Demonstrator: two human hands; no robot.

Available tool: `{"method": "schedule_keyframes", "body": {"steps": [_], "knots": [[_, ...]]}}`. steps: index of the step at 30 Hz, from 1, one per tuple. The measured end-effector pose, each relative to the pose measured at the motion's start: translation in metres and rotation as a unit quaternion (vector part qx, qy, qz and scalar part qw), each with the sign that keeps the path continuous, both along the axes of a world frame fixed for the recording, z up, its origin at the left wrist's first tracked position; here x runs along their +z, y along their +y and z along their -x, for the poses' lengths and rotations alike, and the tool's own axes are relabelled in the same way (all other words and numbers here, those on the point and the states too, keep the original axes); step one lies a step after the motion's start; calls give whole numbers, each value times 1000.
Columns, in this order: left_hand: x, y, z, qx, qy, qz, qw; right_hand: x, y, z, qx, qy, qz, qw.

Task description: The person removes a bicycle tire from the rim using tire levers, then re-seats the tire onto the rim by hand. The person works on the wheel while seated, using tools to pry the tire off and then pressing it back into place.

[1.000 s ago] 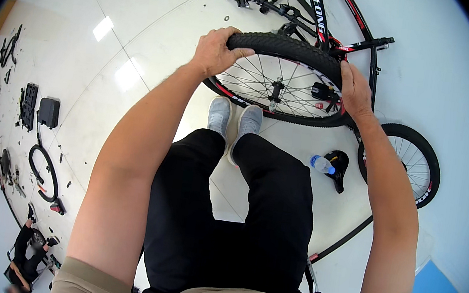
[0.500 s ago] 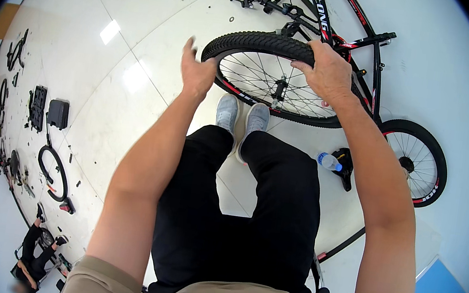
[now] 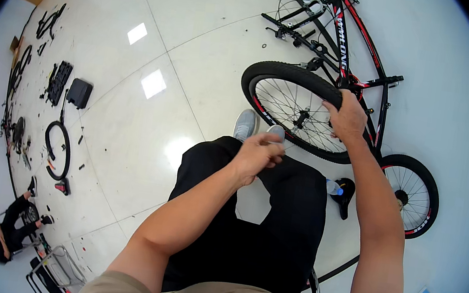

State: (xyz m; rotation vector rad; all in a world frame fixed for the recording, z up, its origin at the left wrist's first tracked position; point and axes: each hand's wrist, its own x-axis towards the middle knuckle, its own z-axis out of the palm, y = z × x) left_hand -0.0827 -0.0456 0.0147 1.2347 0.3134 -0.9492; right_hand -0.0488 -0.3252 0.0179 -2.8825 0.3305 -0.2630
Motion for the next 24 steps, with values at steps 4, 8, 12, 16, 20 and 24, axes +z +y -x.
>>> {"method": "schedule_keyframes", "body": {"steps": [4, 8, 12, 16, 20, 24], "knots": [[-11, -3, 7, -65, -87, -26, 994, -5, -11, 26, -10, -28, -4, 1000], [-20, 1, -1, -19, -115, -29, 993, -11, -16, 56, -14, -44, -28, 999], [-16, 7, -6, 19, -83, -22, 996, -12, -12, 81, -25, -28, -44, 998], [-11, 16, -4, 32, -77, -22, 996, -9, -2, 102, -47, 2, -57, 997], [2, 22, 4, 69, -89, 55, 992, -6, -5, 131, -49, 4, -66, 997], [12, 54, 6, 104, -62, 174, 977, -8, 5, 149, -56, 17, -80, 995]]}}
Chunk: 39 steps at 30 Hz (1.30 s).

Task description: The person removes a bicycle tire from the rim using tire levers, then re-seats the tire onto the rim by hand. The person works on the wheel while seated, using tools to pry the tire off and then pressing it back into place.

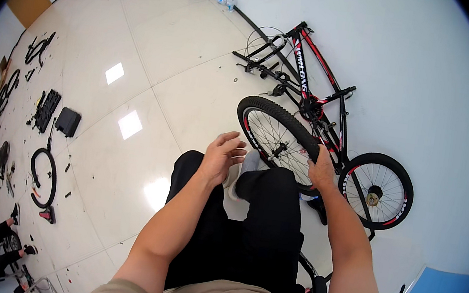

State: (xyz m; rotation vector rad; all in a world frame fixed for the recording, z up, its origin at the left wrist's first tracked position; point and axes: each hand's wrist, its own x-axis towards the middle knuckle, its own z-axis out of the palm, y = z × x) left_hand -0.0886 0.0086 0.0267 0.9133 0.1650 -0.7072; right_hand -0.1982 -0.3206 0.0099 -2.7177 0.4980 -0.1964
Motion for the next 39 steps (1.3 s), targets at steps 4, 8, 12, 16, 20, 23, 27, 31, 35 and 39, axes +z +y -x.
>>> {"method": "schedule_keyframes", "body": {"steps": [4, 8, 12, 16, 20, 23, 27, 31, 35, 39], "knots": [[5, 21, 7, 34, 15, 93, 995, 0, 3, 17, 11, -4, -9, 1000], [-1, 18, 0, 43, 38, 85, 995, 2, 9, 16, 24, -5, -13, 1000], [-13, 13, -23, 60, 81, 2, 995, 15, 20, -13, 5, 36, -12, 999], [-15, 3, -33, 86, 104, 8, 991, 13, 2, -45, 15, 66, 11, 998], [-13, -6, -33, 80, 109, 23, 991, 15, -12, -83, 68, 39, -34, 996], [-11, -4, -37, 104, 117, 20, 987, 30, -13, -107, 80, -4, -126, 989], [-12, -6, -36, 120, 129, 32, 984, 26, -12, -93, 61, 8, -155, 986], [-15, 2, -46, 131, 129, 42, 982, 18, 6, -89, 61, 12, -111, 992], [-12, 15, -61, 180, 127, 60, 974, 20, 25, -92, 82, -2, -22, 996], [-15, 29, -71, 236, 143, 97, 956, 15, 30, -100, 81, 8, 18, 996]]}}
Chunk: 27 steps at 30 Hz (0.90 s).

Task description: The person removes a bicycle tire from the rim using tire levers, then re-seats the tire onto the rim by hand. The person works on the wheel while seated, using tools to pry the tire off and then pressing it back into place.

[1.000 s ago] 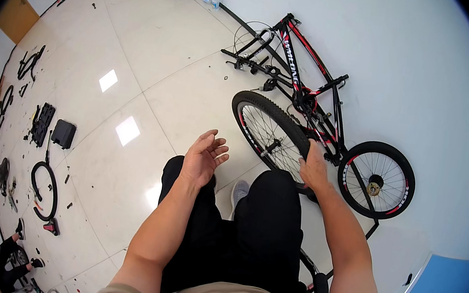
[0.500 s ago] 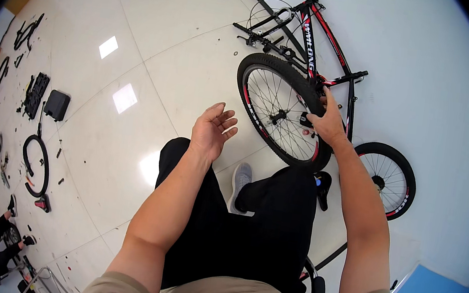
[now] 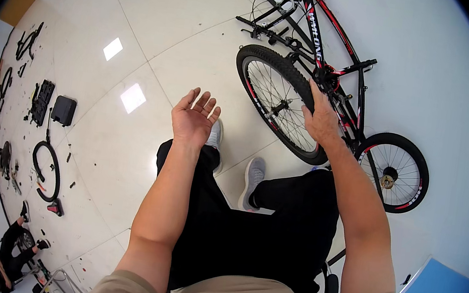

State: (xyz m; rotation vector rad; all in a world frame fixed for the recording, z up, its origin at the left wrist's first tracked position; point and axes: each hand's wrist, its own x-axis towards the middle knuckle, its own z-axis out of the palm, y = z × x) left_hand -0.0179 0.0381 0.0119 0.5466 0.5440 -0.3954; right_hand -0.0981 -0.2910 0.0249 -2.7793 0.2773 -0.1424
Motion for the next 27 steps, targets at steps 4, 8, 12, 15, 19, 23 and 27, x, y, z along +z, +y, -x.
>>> {"method": "schedule_keyframes", "body": {"steps": [4, 8, 12, 15, 19, 23, 27], "knots": [[-5, 3, -5, 22, -2, -22, 1000, -2, 13, -6, -55, -19, 19, 998], [-29, -43, 21, -280, -171, -318, 890, -18, 17, -3, -80, -52, 61, 994], [-22, -83, 41, -569, -433, -498, 492, -19, 13, 5, -59, -97, 62, 992], [-26, -104, 37, -601, -461, -483, 439, -15, 12, 4, -58, -88, 78, 991], [-32, -121, 30, -544, -479, -493, 482, -14, 3, -12, -33, -114, 92, 989], [-30, -128, 28, -528, -492, -487, 491, -10, -6, -39, -38, -66, 59, 995], [-29, -122, 20, -533, -489, -483, 493, 7, 7, -89, -71, 13, 46, 996]]}}
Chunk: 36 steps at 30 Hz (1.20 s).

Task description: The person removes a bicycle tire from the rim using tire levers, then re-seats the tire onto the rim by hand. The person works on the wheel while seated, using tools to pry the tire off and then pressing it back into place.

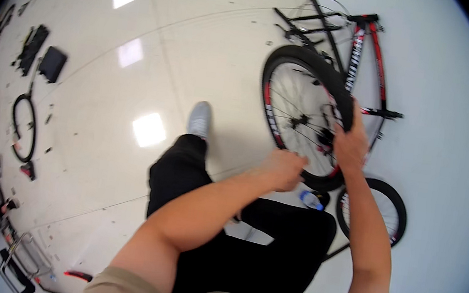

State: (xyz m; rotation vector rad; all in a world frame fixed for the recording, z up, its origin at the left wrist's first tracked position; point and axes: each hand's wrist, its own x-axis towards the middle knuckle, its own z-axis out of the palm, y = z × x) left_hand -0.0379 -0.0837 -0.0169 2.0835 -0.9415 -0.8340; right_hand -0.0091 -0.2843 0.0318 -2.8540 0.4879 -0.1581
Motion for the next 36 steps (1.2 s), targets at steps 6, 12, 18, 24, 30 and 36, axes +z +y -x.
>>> {"method": "schedule_keyframes", "body": {"steps": [6, 12, 18, 24, 30, 36], "knots": [[3, 0, -5, 10, 1, -3, 1000, 12, -4, -53, -69, 72, 3, 995], [3, -3, 1, 1, 43, -6, 999, 7, -21, -60, -51, 52, -162, 984], [1, -8, 2, 31, 108, 27, 993, 3, 4, -32, -23, -20, -338, 941], [-3, -7, 4, 85, 105, 70, 988, -11, 2, -10, -43, -71, -389, 918], [1, -7, 0, 97, 141, 106, 980, -25, -19, 3, -1, -102, -298, 949], [5, -9, 9, 25, 134, 36, 990, -7, 17, -2, -6, -95, -297, 950]]}}
